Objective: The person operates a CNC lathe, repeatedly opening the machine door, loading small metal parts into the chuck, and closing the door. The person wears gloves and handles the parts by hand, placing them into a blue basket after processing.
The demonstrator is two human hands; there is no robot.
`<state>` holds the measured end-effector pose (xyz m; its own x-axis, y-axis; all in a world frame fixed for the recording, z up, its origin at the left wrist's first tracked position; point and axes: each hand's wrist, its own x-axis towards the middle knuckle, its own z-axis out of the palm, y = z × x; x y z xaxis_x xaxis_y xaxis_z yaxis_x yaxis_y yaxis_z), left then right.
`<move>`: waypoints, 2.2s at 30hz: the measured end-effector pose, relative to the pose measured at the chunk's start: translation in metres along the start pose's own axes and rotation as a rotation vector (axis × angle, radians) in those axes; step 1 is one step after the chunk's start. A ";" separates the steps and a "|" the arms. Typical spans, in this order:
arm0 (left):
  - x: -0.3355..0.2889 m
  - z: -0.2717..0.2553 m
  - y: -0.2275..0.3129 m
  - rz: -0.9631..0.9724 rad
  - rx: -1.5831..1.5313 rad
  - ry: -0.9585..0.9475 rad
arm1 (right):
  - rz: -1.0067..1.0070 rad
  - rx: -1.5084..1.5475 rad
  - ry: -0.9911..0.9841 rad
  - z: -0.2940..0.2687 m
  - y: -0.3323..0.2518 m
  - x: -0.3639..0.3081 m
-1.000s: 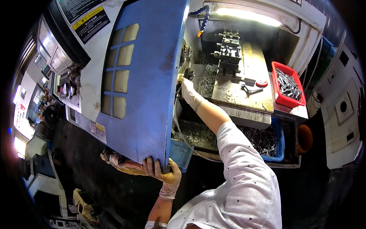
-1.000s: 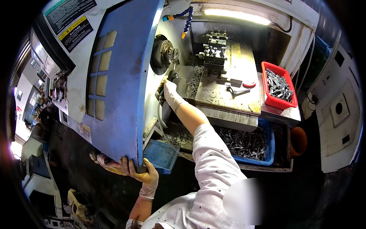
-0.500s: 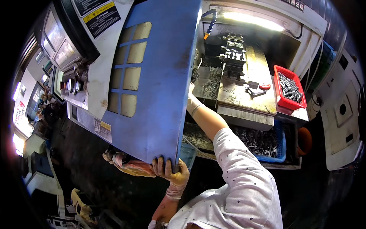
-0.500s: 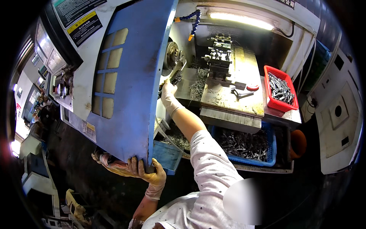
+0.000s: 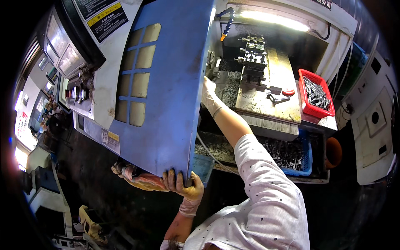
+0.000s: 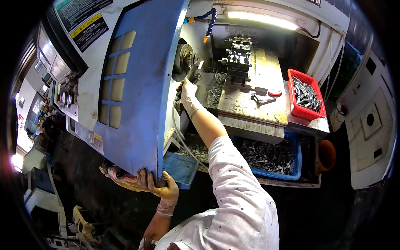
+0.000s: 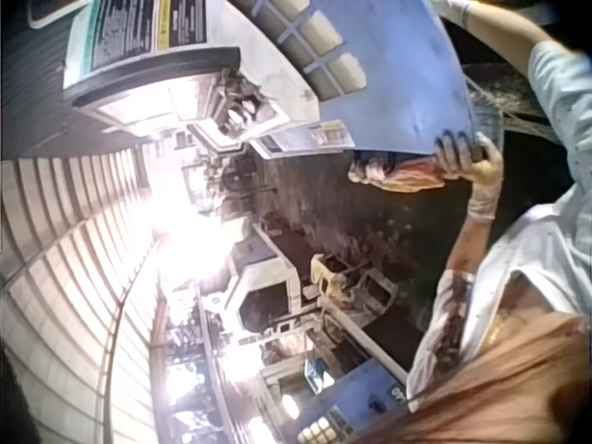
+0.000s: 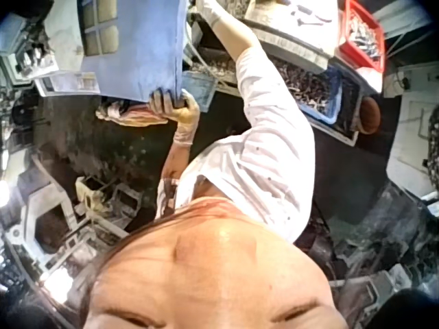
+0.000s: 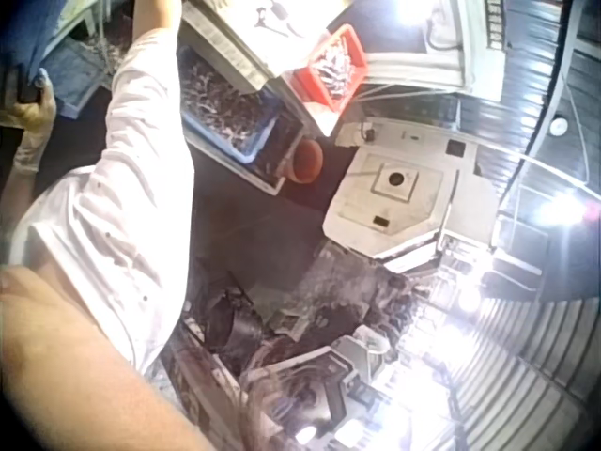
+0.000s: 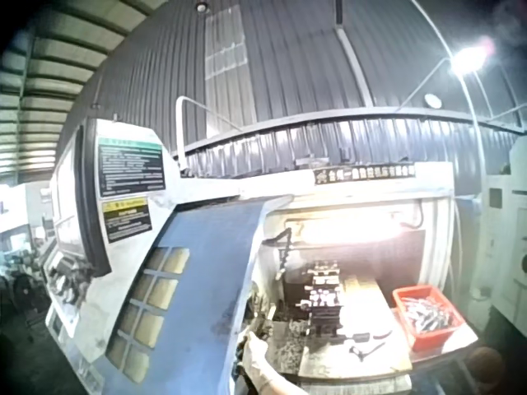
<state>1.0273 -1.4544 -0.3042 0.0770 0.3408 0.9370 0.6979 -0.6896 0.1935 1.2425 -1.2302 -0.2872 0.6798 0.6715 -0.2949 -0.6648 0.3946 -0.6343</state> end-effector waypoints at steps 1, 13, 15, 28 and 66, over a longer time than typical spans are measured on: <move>0.000 0.001 0.001 -0.006 -0.009 0.000 | 0.082 0.017 -0.049 -0.005 0.002 0.011; 0.003 0.002 0.002 -0.001 0.022 0.029 | 0.103 -0.095 -0.106 -0.011 -0.005 0.006; 0.003 0.002 0.002 0.000 0.043 0.027 | -0.094 -0.130 0.045 -0.012 -0.006 -0.005; 0.004 0.002 0.003 -0.014 0.055 0.053 | -0.040 -0.052 0.069 -0.012 -0.002 -0.002; 0.017 0.014 0.037 -0.290 0.172 0.068 | 0.002 -2.074 -0.476 -0.451 -0.111 -0.033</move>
<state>1.0642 -1.4653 -0.2849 -0.1859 0.4591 0.8687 0.7941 -0.4505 0.4080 1.4338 -1.5790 -0.5292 0.3471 0.8703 -0.3495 0.7829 -0.4740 -0.4029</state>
